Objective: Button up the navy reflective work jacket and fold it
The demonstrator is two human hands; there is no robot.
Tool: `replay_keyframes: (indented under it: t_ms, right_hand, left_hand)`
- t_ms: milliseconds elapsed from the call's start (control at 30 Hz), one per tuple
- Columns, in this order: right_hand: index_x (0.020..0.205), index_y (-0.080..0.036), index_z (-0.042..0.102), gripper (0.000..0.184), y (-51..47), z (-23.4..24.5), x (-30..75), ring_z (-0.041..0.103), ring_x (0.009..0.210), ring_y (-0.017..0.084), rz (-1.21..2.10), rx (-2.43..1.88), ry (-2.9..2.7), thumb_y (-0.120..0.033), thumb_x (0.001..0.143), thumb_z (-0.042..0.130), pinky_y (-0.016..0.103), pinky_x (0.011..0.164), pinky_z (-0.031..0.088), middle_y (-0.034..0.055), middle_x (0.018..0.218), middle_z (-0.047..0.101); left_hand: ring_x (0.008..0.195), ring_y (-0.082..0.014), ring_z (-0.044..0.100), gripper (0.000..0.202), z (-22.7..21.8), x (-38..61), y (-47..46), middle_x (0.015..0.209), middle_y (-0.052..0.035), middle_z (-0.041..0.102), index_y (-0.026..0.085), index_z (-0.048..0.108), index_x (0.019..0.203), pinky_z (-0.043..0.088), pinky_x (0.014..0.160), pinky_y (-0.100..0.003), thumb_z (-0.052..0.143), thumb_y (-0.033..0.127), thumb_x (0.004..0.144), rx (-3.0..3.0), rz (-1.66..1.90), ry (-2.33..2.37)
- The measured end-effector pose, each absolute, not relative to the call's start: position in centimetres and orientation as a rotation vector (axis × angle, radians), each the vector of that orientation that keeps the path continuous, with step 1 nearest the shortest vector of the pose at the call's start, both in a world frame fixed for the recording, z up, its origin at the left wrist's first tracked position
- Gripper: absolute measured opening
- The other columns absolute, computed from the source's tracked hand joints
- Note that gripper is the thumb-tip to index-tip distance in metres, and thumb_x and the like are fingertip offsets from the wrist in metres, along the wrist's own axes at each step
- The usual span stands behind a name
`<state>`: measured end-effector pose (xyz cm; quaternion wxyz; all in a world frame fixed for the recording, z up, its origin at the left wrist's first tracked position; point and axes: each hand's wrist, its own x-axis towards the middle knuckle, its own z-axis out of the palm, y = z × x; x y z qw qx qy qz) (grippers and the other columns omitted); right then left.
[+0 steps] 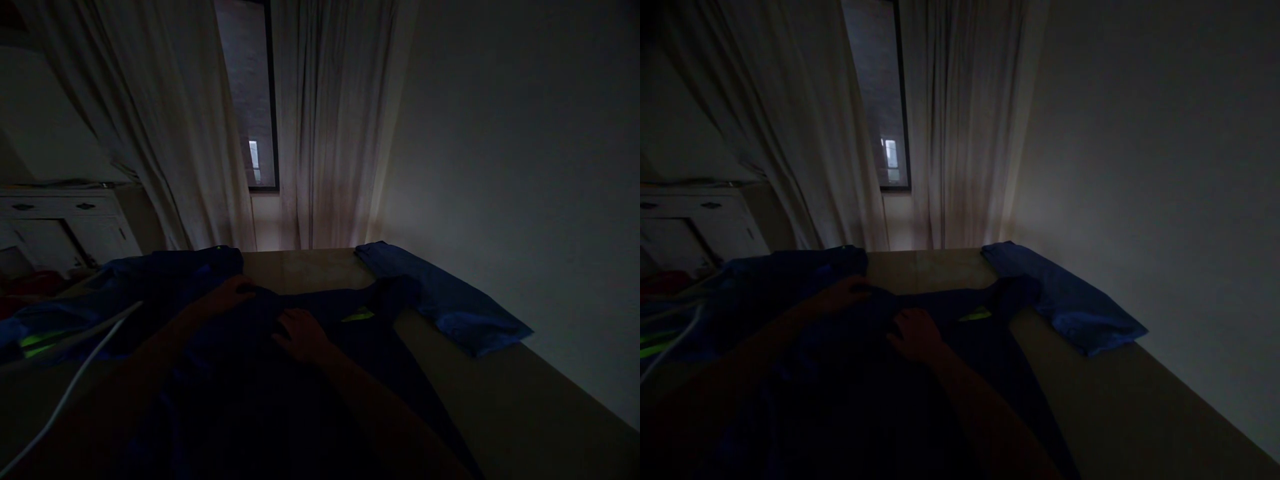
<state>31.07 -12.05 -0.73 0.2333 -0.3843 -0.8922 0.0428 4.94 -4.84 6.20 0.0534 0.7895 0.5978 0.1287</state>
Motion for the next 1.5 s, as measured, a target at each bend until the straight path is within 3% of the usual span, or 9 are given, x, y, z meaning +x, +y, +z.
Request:
replay_keyframes:
  t_ms: [133, 233, 333, 433, 667, 933, 1033, 1233, 1500]
  right_hand:
    - [0.118, -0.019, 0.064, 0.037, -12.1, -0.6, 31.0, 0.062, 0.116, 0.026, 0.092, -1.087, -2.452, -0.051, 0.101, 0.056, 0.041, 0.105, 0.042, 0.0119, 0.121, 0.069]
    - [0.113, -0.019, 0.065, 0.035, -12.2, -0.7, 30.8, 0.062, 0.114, 0.026, 0.089, -1.109, -2.463, -0.050, 0.100, 0.056, 0.042, 0.104, 0.043, 0.0115, 0.115, 0.070]
    - [0.123, -0.017, 0.062, 0.043, -12.2, -0.6, 30.6, 0.063, 0.114, 0.028, 0.126, -1.152, -2.424, -0.051, 0.097, 0.059, 0.042, 0.103, 0.044, 0.0135, 0.119, 0.070]
    - [0.152, -0.015, 0.041, 0.069, -12.3, -0.4, 30.6, 0.064, 0.113, 0.029, 0.160, -1.179, -2.343, -0.048, 0.094, 0.062, 0.042, 0.100, 0.046, 0.0151, 0.126, 0.069]
    - [0.134, -0.022, 0.062, 0.040, -12.5, -1.1, 30.2, 0.061, 0.116, 0.026, 0.034, -1.202, -2.357, -0.038, 0.098, 0.055, 0.039, 0.099, 0.046, 0.0094, 0.123, 0.070]
    - [0.122, -0.016, 0.063, 0.035, -7.9, 2.2, 36.8, 0.061, 0.109, 0.026, -0.093, -1.451, -1.650, -0.038, 0.098, 0.052, 0.040, 0.101, 0.044, 0.0131, 0.113, 0.069]
    - [0.116, -0.015, 0.062, 0.042, -7.5, 3.6, 44.0, 0.062, 0.101, 0.030, -0.110, -1.593, -1.182, -0.050, 0.093, 0.055, 0.044, 0.097, 0.047, 0.0139, 0.104, 0.068]
    - [0.134, -0.011, 0.052, 0.077, -10.9, 0.0, 54.0, 0.045, 0.133, 0.042, -0.150, -1.732, -0.984, -0.060, 0.077, 0.069, 0.056, 0.113, 0.034, 0.0250, 0.138, 0.053]
    - [0.144, -0.012, 0.040, 0.108, -9.5, -1.7, 55.6, 0.056, 0.122, 0.038, 0.205, -1.574, -0.718, -0.054, 0.054, 0.082, 0.052, 0.101, 0.049, 0.0225, 0.133, 0.058]
  left_hand:
    - [0.131, -0.0251, 0.058, 0.052, 6.3, 3.2, -4.3, 0.143, -0.0107, 0.063, 0.017, 0.059, 0.139, 0.044, 0.111, -0.035, 0.037, 0.043, 0.099, 2.259, 0.481, 1.940]
    - [0.117, -0.0348, 0.066, 0.054, 6.0, 1.0, -4.5, 0.125, -0.0265, 0.068, 0.001, 0.065, 0.121, 0.051, 0.098, -0.045, 0.034, 0.041, 0.099, 2.048, 0.465, 2.156]
    - [0.081, -0.0295, 0.072, 0.047, 5.4, -0.6, -5.0, 0.084, -0.0160, 0.076, 0.009, 0.072, 0.089, 0.056, 0.071, -0.035, 0.048, 0.049, 0.093, 1.919, 0.358, 2.126]
    - [0.078, -0.0223, 0.071, 0.040, 5.2, -1.5, -5.4, 0.081, -0.0070, 0.077, 0.014, 0.072, 0.092, 0.052, 0.063, -0.026, 0.046, 0.044, 0.094, 1.883, 0.408, 2.110]
    - [0.126, -0.0313, 0.060, 0.049, 5.4, 3.5, -7.9, 0.132, -0.0179, 0.067, 0.010, 0.064, 0.125, 0.044, 0.108, -0.043, 0.034, 0.038, 0.099, 2.228, 0.667, 2.166]
    - [0.148, -0.0350, 0.041, 0.065, -2.0, 15.0, -13.9, 0.161, -0.0165, 0.044, 0.016, 0.049, 0.152, 0.028, 0.121, -0.057, 0.037, 0.054, 0.101, 2.515, 0.374, 2.053]
    - [0.150, -0.0354, 0.039, 0.066, -2.3, 14.3, -13.2, 0.162, -0.0159, 0.041, 0.016, 0.050, 0.152, 0.025, 0.122, -0.058, 0.036, 0.055, 0.100, 2.502, 0.405, 1.983]
    - [0.148, -0.0348, 0.042, 0.066, -1.7, 13.5, -12.1, 0.160, -0.0150, 0.045, 0.017, 0.052, 0.151, 0.025, 0.122, -0.056, 0.039, 0.055, 0.098, 2.473, 0.415, 2.025]
    - [0.146, -0.0341, 0.044, 0.067, -2.9, 13.1, -11.5, 0.159, -0.0157, 0.047, 0.016, 0.054, 0.148, 0.027, 0.121, -0.055, 0.038, 0.055, 0.096, 2.491, 0.476, 1.986]
